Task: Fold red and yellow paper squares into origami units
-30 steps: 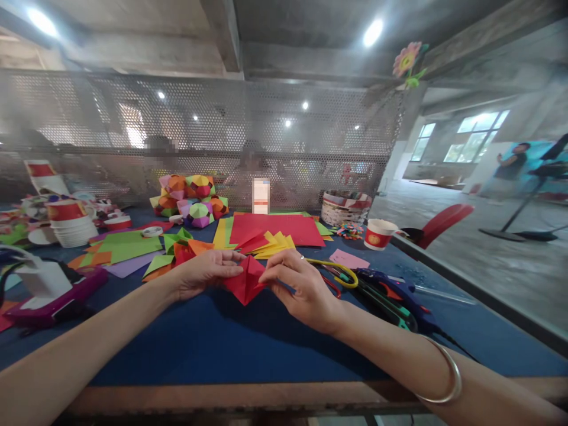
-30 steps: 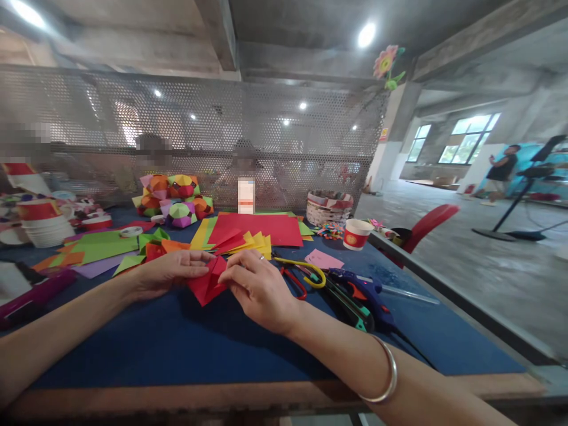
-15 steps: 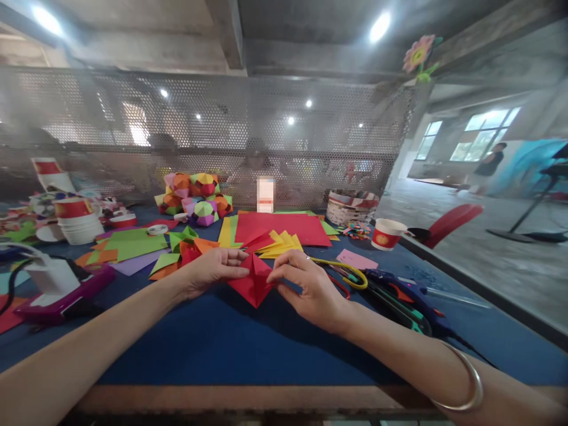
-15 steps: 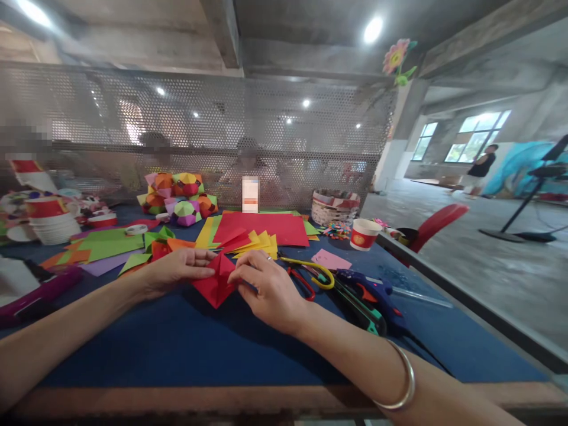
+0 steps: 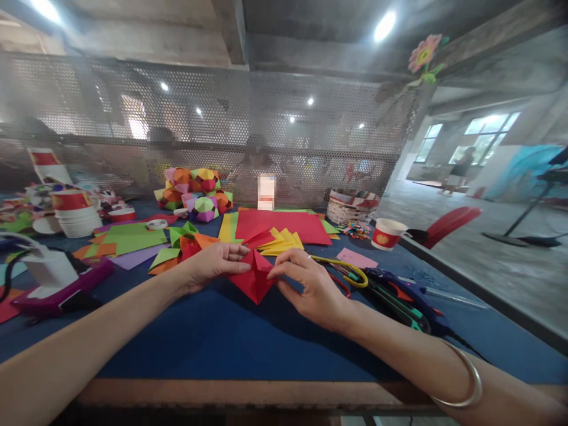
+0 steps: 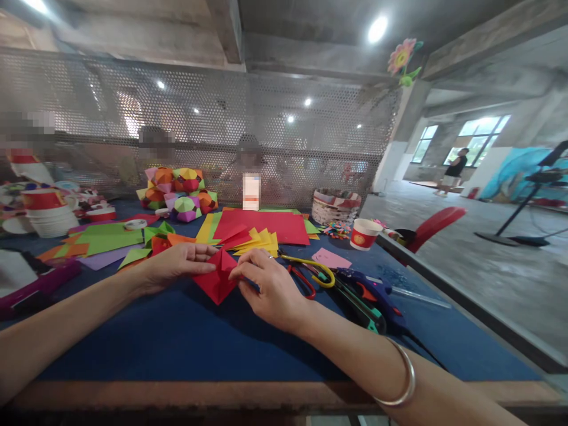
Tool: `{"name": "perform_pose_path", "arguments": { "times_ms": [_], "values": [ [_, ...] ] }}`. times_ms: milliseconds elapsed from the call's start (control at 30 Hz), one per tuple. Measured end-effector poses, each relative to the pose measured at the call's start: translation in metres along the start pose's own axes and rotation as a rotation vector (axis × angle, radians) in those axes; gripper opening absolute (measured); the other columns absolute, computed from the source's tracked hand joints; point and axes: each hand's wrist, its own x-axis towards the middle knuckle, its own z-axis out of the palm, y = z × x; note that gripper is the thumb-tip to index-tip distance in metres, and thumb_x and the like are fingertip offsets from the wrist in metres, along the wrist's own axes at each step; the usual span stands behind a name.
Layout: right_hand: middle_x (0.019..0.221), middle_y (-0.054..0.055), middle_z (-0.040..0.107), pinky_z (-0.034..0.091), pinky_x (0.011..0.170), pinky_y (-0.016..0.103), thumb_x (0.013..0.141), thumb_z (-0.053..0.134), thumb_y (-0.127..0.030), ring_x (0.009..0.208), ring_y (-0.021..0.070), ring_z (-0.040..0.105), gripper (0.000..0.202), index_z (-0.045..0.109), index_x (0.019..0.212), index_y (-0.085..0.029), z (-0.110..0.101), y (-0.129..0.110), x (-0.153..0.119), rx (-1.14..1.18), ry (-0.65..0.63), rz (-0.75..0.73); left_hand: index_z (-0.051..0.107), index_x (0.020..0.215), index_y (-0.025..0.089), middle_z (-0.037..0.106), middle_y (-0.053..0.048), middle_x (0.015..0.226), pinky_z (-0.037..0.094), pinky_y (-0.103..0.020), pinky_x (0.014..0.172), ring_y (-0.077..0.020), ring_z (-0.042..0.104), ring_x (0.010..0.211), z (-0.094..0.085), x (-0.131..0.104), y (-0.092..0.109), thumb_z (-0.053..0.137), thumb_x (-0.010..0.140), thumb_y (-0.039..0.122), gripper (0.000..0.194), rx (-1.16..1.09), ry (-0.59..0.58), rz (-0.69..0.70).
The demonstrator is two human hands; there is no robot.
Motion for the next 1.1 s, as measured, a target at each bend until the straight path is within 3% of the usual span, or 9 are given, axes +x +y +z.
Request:
{"name": "perform_pose_path", "arguments": {
  "times_ms": [300,567,667,800,933,1100],
  "values": [
    [0.106,0.008,0.067,0.058,0.088,0.038,0.094,0.053,-0.008,0.099,0.0209,0.067,0.022,0.064,0.107,-0.023,-0.001,-0.003,0.002,0.004,0.009,0.055,0.075,0.101,0.017,0.080,-0.003,0.090,0.053,-0.025,0.076,-0.0155,0.073,0.081,0.001,-0.001,0.001,0.097,0.058,0.022,0.049,-0.019,-0.006,0.009],
    [0.115,0.012,0.066,0.057,0.079,0.038,0.096,0.060,-0.042,0.102,0.0242,0.065,0.037,0.054,0.124,-0.019,0.007,0.002,0.000,0.245,0.062,0.571,0.074,0.100,0.016,0.081,-0.006,0.093,0.057,-0.030,0.086,-0.0195,0.076,0.086,0.003,0.000,0.001,0.099,0.054,0.032,0.055,-0.073,-0.006,0.077],
    [0.108,0.009,0.068,0.056,0.078,0.035,0.098,0.056,-0.050,0.097,0.0219,0.065,0.038,0.057,0.118,-0.019,0.010,0.004,0.000,0.406,0.022,0.666,0.074,0.100,0.015,0.081,-0.006,0.092,0.057,-0.030,0.085,-0.0206,0.076,0.086,0.005,-0.001,0.001,0.098,0.054,0.032,0.055,-0.079,-0.001,0.092],
    [0.092,0.004,0.069,0.052,0.074,0.032,0.098,0.054,-0.058,0.081,0.0180,0.062,0.040,0.063,0.097,-0.019,0.010,0.000,0.003,0.523,-0.071,0.673,0.075,0.100,0.015,0.081,-0.006,0.091,0.057,-0.031,0.083,-0.0216,0.076,0.085,0.011,-0.005,0.002,0.098,0.055,0.031,0.053,-0.067,-0.002,0.115],
    [0.092,0.004,0.075,0.055,0.084,0.036,0.088,0.065,-0.067,0.089,0.0235,0.068,0.048,0.071,0.094,-0.020,0.010,-0.004,0.005,0.697,-0.149,0.709,0.075,0.101,0.016,0.081,-0.008,0.095,0.056,-0.034,0.086,-0.0229,0.076,0.089,0.017,-0.008,0.002,0.097,0.058,0.032,0.051,-0.030,-0.032,0.148],
    [0.091,0.006,0.078,0.057,0.090,0.041,0.084,0.069,-0.063,0.093,0.0286,0.072,0.045,0.077,0.087,-0.018,0.010,-0.003,0.006,0.662,-0.155,0.754,0.074,0.099,0.016,0.080,-0.009,0.097,0.055,-0.035,0.086,-0.0243,0.074,0.093,0.021,-0.011,0.003,0.093,0.065,0.037,0.044,0.019,-0.105,0.180]
  ]
}}
